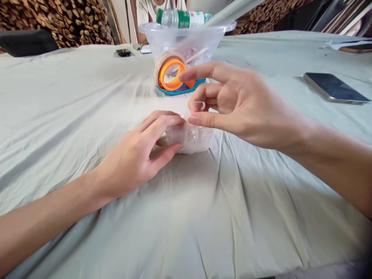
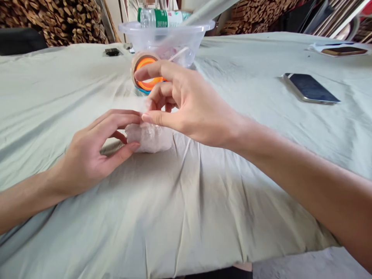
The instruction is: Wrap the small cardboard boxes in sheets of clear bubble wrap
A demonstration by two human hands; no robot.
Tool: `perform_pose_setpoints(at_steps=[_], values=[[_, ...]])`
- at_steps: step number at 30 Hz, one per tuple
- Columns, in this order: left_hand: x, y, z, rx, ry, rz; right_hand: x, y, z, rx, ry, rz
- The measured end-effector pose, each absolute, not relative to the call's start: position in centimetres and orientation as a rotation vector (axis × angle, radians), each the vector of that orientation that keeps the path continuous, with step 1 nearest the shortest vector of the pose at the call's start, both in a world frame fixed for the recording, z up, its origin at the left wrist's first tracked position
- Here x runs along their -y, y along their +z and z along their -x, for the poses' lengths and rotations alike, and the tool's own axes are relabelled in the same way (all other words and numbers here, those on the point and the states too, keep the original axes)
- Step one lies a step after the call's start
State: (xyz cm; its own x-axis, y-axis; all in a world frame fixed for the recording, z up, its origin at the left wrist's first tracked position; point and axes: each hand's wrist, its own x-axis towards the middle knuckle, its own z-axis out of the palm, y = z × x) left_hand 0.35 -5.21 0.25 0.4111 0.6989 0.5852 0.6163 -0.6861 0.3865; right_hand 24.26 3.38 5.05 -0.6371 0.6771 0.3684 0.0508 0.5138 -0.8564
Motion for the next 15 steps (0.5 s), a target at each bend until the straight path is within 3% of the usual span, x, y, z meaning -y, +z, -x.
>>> perform_pose_setpoints(at_steps=[9, 15], values=[[5.25, -0.08, -0.21, -1.136, 1.235, -2.480, -3.40, 4.87, -23.88, 2.052, 1.113, 0.574], [5.52, 0.40, -0.42, -1.257, 1.108, -2.590, -2.86, 5.19, -23.74, 2.013, 1.150, 0.654]])
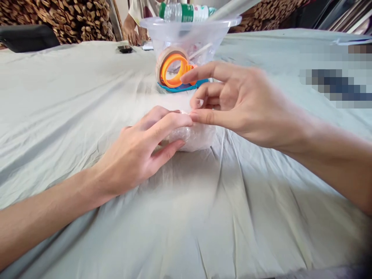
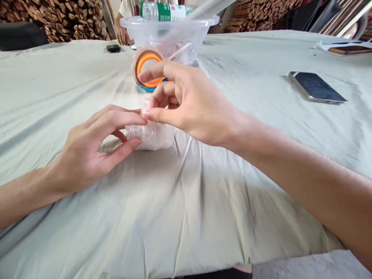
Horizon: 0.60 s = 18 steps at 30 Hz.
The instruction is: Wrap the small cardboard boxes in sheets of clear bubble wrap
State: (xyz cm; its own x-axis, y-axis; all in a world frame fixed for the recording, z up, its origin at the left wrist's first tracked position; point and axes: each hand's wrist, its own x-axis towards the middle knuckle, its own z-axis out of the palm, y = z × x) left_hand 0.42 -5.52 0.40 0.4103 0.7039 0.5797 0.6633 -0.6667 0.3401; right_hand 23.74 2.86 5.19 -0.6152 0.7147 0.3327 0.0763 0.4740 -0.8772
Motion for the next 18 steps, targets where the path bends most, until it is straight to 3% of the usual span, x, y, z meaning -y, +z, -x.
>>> perform_pose_setpoints(at_steps=[14, 18], values=[[5.7, 0.8, -0.6, -1.217, 1.140, -2.616, -3.3, 4.3, -22.7, 1.919, 1.036, 0.739], [5.8, 0.7, -0.5, -1.250, 1.118, -2.622, -3.7, 4.1, -22.7, 1.886, 1.146, 0.756]])
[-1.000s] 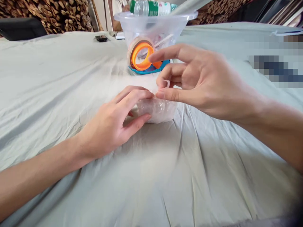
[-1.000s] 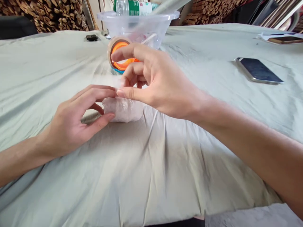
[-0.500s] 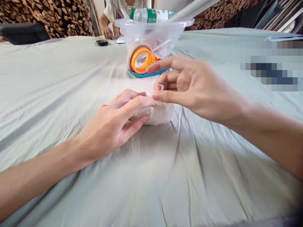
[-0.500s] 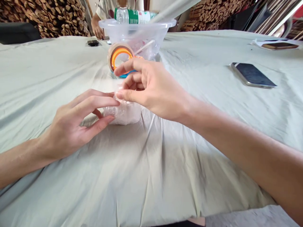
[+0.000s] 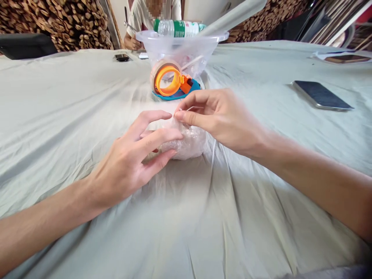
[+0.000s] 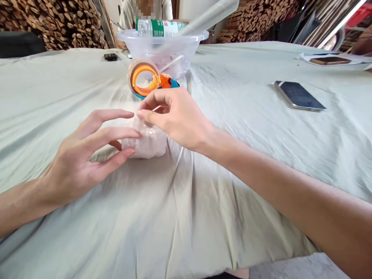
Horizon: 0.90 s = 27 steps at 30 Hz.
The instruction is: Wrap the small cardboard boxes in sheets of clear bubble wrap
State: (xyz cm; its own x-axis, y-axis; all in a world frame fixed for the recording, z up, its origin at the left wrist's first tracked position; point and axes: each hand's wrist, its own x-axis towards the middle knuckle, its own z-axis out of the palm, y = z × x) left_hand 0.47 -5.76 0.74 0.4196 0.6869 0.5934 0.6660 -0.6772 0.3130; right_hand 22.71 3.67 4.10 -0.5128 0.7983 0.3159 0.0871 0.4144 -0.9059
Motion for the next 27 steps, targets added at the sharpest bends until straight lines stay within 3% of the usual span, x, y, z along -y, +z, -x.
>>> perform_pose_setpoints(at_steps=[16, 27], values=[[5.4, 0.7, -0.5, -1.185, 1.119, -2.970, -4.0, 2.3, -22.2, 1.373, 1.880, 0.793], [5.5, 0.7, -0.5, -1.157, 1.096, -2.714, -3.9, 1.8, -21.9, 1.383, 1.770, 0.834]])
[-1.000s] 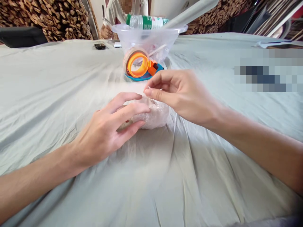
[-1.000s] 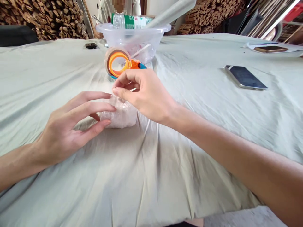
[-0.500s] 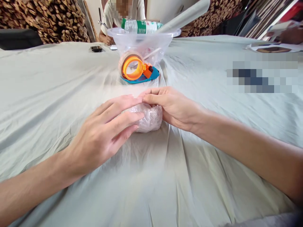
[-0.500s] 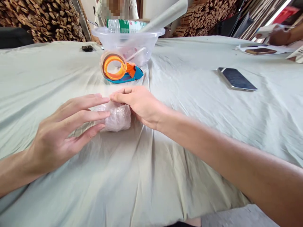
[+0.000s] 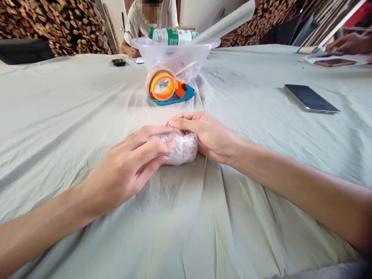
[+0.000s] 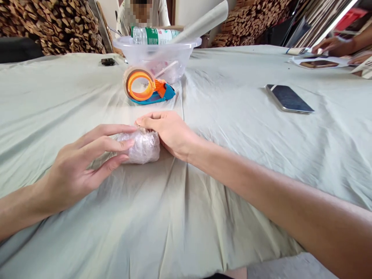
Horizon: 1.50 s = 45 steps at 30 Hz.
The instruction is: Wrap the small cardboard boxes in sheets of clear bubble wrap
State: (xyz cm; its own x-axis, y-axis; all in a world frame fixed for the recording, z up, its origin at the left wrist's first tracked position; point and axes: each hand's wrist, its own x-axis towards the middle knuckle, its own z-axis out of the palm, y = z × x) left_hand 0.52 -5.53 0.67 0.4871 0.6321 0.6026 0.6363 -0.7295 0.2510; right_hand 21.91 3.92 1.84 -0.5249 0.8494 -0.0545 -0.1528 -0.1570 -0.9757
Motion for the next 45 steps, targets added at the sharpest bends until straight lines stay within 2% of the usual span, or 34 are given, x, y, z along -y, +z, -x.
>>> perform_pose_setpoints(at_steps=[10, 12, 16, 18, 23, 30, 39, 45], values=[[5.4, 0.4, -0.4, 1.106, -1.146, 2.730, -4.8, 2.5, -22.0, 1.514, 1.729, 0.979], [5.4, 0.4, -0.5, 1.116, -1.152, 2.725, -4.9, 2.4, -22.2, 1.635, 1.560, 0.906], [5.5, 0.5, -0.5, 1.102, -1.172, 2.743, -4.4, 2.7, -22.8, 1.875, 0.936, 0.693], [5.5, 0.6, -0.5, 1.114, -1.174, 2.739, -4.0, 3.1, -23.2, 1.956, 0.738, 0.635], [5.6, 0.7, -0.5, 1.144, -1.134, 2.735, -4.2, 3.3, -24.0, 2.150, 0.609, 0.480], [5.3, 0.4, -0.3, 1.069, -1.121, 2.717, -5.1, 2.1, -24.3, 2.205, 0.224, 0.253], [5.3, 0.4, -0.3, 1.056, -1.132, 2.722, -5.1, 2.1, -24.4, 2.249, 0.283, 0.339], [5.3, 0.3, -0.2, 1.052, -1.134, 2.715, -4.7, 1.9, -24.2, 2.193, 0.501, 0.444]])
